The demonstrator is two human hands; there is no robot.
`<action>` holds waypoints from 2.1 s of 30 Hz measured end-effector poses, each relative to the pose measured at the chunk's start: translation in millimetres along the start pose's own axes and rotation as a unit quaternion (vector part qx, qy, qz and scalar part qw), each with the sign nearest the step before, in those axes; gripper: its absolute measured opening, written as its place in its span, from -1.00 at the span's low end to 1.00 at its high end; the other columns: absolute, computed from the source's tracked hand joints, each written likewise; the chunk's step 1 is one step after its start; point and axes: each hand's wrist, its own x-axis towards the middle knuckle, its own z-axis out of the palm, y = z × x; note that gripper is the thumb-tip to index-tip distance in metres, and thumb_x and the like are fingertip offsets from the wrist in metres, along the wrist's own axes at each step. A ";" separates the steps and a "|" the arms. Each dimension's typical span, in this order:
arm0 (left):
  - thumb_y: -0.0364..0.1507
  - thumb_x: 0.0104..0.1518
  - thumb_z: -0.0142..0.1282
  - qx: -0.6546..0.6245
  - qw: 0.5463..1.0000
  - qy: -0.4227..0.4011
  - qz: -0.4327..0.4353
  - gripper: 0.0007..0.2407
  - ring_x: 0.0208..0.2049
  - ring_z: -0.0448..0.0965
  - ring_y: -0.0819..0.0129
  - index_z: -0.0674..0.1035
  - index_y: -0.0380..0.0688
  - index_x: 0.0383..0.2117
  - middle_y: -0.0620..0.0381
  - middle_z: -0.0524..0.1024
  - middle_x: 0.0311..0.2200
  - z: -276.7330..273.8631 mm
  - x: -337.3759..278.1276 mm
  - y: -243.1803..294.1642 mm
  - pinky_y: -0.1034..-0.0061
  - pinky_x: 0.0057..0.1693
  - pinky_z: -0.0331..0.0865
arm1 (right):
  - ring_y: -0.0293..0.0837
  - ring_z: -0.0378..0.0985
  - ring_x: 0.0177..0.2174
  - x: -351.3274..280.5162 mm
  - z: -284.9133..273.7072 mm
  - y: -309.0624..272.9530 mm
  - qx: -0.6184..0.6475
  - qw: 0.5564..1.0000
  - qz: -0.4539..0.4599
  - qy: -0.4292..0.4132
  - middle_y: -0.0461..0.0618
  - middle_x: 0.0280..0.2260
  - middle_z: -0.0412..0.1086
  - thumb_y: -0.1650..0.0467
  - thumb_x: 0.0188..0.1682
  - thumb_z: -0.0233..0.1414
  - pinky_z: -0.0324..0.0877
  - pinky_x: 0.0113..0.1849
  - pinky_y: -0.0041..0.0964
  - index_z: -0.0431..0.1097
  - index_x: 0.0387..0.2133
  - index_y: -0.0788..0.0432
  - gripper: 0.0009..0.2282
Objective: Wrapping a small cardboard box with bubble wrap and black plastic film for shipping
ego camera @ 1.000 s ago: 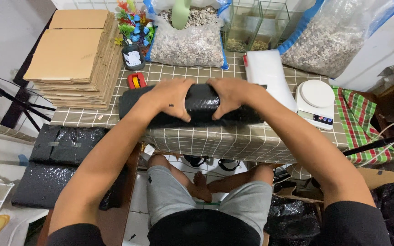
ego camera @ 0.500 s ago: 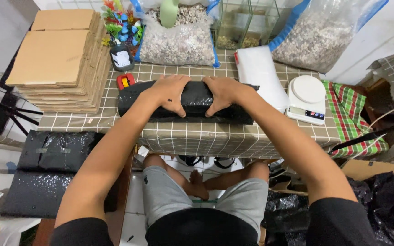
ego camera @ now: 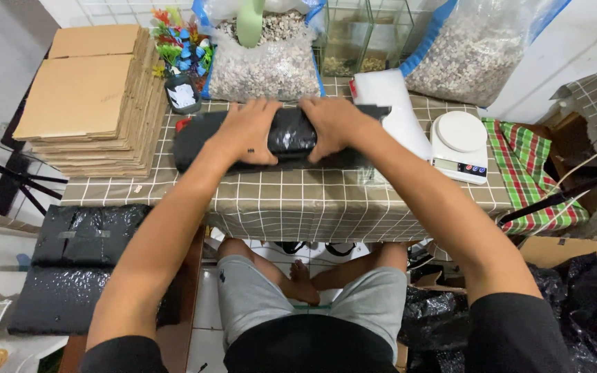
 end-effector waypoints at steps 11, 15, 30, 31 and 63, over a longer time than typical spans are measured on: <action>-0.13 -0.41 0.41 0.029 0.999 0.009 0.019 -0.06 0.11 0.39 0.04 0.25 -0.13 0.27 -0.01 0.40 0.03 34.2 -39.8 24.0 0.03 0.15 0.15 | 0.29 0.34 0.17 -52.0 -30.0 -29.9 0.220 0.973 0.042 -0.052 0.32 0.17 0.30 -0.20 -0.33 0.11 0.19 0.18 0.24 0.05 0.32 0.18 0.01; -0.19 -0.38 0.46 0.083 0.994 0.060 0.031 -0.07 0.06 0.33 0.05 0.22 -0.18 0.27 -0.03 0.34 0.00 54.6 -57.6 34.4 0.06 0.16 0.10 | 0.30 0.20 0.24 -53.7 -37.6 -6.3 0.323 0.934 0.141 -0.064 0.41 0.16 0.28 -0.11 0.10 -0.47 0.04 0.26 0.20 0.27 0.21 0.28 -0.23; -0.45 0.23 -0.06 0.236 0.866 0.441 0.021 -0.70 0.05 0.49 0.04 0.49 -0.07 0.10 -0.08 0.48 -0.03 127.0 -119.7 80.0 -0.06 0.18 0.28 | 0.16 -0.15 0.38 -27.5 -50.2 -87.2 0.417 0.861 0.075 -0.282 0.21 0.40 -0.11 -0.13 -0.01 -0.54 -0.27 0.36 0.10 -0.01 0.36 0.29 -0.13; -0.45 0.23 -0.06 0.235 0.865 0.442 0.019 -0.70 0.05 0.49 0.04 0.49 -0.07 0.10 -0.08 0.48 -0.03 127.1 -121.0 80.6 -0.06 0.18 0.28 | 0.16 -0.15 0.38 -26.2 -41.9 -80.8 0.415 0.862 0.074 -0.283 0.21 0.40 -0.11 -0.13 -0.01 -0.54 -0.27 0.36 0.10 -0.01 0.36 0.29 -0.13; 0.03 -0.07 0.22 -0.013 0.976 0.211 0.043 -0.16 0.37 0.09 -0.08 0.20 -0.11 0.36 -0.15 0.24 0.27 27.8 -71.7 33.2 -0.14 0.33 -0.09 | 0.10 0.67 -0.37 -9.7 54.2 -22.9 0.091 0.985 -0.033 0.141 0.03 -0.41 0.58 -0.09 -0.08 0.11 0.53 -0.34 -0.03 0.59 -0.38 0.13 -0.49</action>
